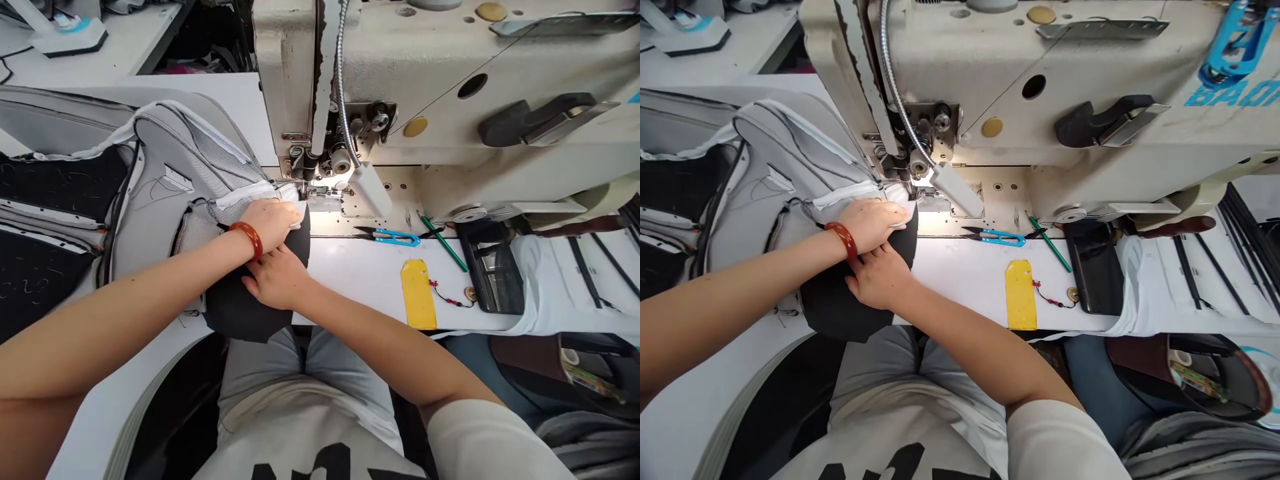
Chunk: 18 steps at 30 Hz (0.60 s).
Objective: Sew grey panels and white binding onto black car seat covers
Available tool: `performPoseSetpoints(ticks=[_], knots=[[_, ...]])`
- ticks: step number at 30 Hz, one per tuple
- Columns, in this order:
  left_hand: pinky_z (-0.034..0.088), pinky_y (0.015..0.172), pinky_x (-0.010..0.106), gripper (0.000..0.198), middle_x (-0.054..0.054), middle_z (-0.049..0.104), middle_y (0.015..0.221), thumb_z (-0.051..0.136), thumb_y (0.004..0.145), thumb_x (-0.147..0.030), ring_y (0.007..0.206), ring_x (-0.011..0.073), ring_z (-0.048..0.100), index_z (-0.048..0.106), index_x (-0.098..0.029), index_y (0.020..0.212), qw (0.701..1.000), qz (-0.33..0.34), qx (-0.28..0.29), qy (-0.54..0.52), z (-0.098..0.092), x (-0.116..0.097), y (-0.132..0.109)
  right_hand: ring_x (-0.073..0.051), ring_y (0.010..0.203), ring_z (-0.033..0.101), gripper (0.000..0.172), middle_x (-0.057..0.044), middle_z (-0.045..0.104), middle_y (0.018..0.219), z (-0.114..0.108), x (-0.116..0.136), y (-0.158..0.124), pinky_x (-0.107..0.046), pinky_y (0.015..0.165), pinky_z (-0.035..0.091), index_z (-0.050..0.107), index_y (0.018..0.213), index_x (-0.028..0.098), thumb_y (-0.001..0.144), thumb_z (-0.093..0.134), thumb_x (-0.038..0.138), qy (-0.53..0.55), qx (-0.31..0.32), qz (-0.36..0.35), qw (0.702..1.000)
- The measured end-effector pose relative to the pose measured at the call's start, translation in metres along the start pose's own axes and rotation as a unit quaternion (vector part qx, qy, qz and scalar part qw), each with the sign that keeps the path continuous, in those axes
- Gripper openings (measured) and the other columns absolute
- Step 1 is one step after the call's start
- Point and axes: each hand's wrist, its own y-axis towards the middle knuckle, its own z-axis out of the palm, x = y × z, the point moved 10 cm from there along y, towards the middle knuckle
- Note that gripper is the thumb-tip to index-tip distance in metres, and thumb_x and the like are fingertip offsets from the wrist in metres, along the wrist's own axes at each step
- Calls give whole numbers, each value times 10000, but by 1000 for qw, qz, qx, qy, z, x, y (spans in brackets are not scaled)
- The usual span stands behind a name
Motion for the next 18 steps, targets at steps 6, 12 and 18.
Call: performPoseSetpoints(ticks=[6,12,18], knots=[[391,726,324,286,56,657,1068,425,972,-236,899,216,586,706,-210,1023,997,-61,10,50,6,1,8,-334,1320,490,463,-179,647,1285,12,-5,19,-514,1135,355,602,1297,52,1029,339,324,10,26,2,1000],[379,736,350,386,94,620,937,311,999,-215,855,221,570,679,-168,1107,991,-83,2,105,4,-1,18,-323,1375,431,394,-78,548,1434,15,-16,31,-528,1200,309,537,1366,182,992,445,265,40,32,-17,999],[383,862,386,322,89,594,900,371,919,-116,886,231,546,685,-164,863,991,-64,-51,106,7,3,31,-262,1376,426,433,-44,499,1481,13,-36,40,-427,1195,336,463,1426,203,1007,440,308,5,47,-1,999]])
